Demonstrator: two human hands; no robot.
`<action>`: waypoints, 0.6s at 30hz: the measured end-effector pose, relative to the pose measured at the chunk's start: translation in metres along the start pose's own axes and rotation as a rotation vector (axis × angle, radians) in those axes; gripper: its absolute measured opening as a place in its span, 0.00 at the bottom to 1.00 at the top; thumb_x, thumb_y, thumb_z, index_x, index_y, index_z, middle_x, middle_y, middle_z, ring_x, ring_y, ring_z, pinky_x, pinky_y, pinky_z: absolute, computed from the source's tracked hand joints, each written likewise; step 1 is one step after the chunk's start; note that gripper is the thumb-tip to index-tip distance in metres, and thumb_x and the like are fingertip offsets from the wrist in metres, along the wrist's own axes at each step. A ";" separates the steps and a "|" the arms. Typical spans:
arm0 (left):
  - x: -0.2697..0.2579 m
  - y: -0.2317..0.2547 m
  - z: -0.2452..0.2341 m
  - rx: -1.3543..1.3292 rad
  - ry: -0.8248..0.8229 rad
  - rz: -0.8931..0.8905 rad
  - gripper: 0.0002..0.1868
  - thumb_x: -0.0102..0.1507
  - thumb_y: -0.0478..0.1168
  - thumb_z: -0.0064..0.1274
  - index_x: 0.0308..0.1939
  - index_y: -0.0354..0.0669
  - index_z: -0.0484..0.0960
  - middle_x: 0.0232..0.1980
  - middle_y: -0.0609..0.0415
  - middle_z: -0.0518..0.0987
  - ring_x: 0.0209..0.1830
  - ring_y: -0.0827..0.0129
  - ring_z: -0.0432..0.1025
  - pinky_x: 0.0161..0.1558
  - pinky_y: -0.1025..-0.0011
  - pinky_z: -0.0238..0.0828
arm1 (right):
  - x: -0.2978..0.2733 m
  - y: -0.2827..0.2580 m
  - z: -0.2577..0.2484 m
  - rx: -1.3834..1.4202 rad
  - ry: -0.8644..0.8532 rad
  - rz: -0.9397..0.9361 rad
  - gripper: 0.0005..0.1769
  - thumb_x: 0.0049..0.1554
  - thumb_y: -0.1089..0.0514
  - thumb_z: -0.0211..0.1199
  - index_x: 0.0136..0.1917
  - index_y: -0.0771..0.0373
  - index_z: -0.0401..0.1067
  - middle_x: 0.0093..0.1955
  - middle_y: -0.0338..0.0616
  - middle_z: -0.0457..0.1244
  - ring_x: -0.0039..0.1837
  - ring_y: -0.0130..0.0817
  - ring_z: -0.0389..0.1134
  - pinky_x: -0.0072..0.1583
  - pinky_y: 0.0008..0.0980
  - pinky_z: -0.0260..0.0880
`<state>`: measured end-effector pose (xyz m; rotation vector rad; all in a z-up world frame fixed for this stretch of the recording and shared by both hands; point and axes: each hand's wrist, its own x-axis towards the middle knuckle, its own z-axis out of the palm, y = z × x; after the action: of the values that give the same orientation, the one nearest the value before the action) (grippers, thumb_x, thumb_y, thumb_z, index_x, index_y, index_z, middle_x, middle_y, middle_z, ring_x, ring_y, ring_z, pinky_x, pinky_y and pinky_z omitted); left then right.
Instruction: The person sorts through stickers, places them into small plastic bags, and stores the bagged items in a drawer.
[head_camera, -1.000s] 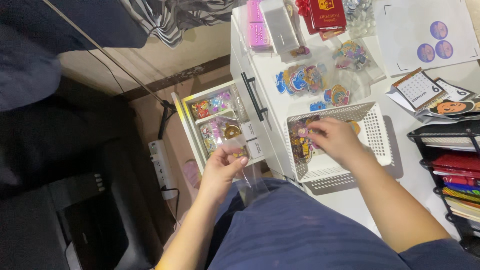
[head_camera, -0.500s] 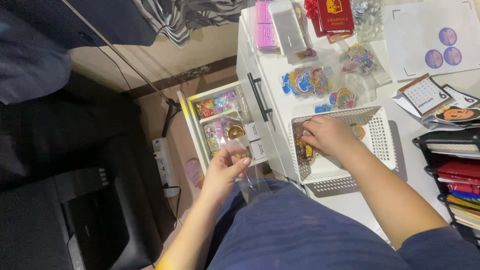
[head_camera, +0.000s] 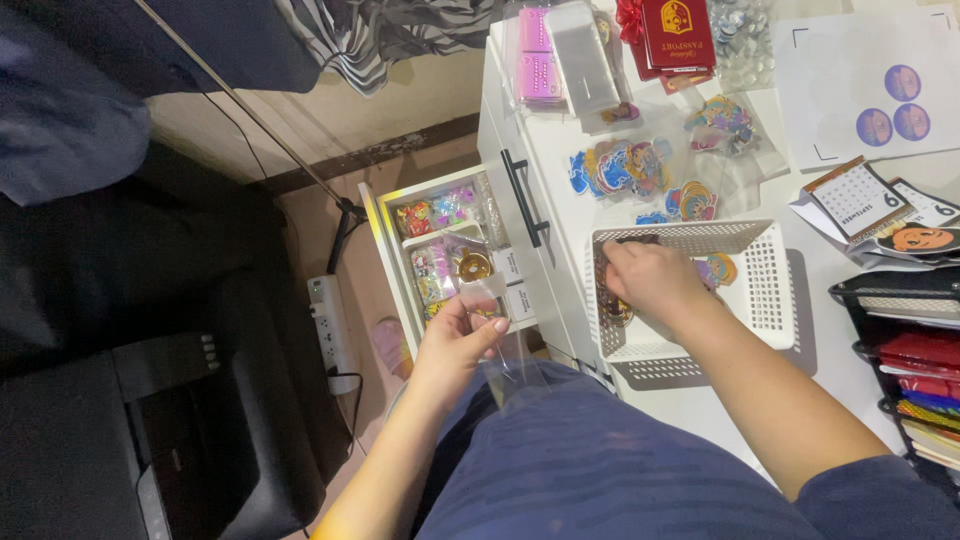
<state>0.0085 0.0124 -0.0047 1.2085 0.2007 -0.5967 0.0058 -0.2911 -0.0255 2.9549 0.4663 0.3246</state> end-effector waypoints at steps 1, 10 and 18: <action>0.000 0.000 0.000 -0.004 -0.006 -0.004 0.18 0.52 0.35 0.62 0.42 0.34 0.74 0.22 0.50 0.74 0.17 0.75 0.68 0.23 0.84 0.65 | 0.001 0.000 -0.003 -0.029 0.026 -0.008 0.12 0.49 0.50 0.55 0.48 0.49 0.69 0.30 0.33 0.62 0.36 0.28 0.68 0.42 0.24 0.68; -0.007 0.007 0.018 -0.067 -0.043 -0.003 0.12 0.56 0.30 0.54 0.43 0.34 0.74 0.22 0.52 0.74 0.18 0.76 0.66 0.24 0.82 0.65 | 0.001 0.001 -0.031 0.136 0.048 0.132 0.12 0.52 0.60 0.55 0.51 0.57 0.69 0.29 0.37 0.64 0.37 0.33 0.69 0.41 0.27 0.69; -0.005 0.018 0.028 0.033 -0.063 0.013 0.13 0.55 0.30 0.50 0.44 0.38 0.77 0.27 0.55 0.74 0.25 0.78 0.67 0.29 0.83 0.67 | -0.007 0.002 -0.023 0.104 0.137 0.033 0.11 0.51 0.59 0.58 0.49 0.53 0.72 0.36 0.39 0.65 0.41 0.31 0.69 0.44 0.25 0.70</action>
<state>0.0088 -0.0077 0.0221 1.2197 0.1304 -0.6282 -0.0052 -0.2926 -0.0038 3.0569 0.4650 0.5248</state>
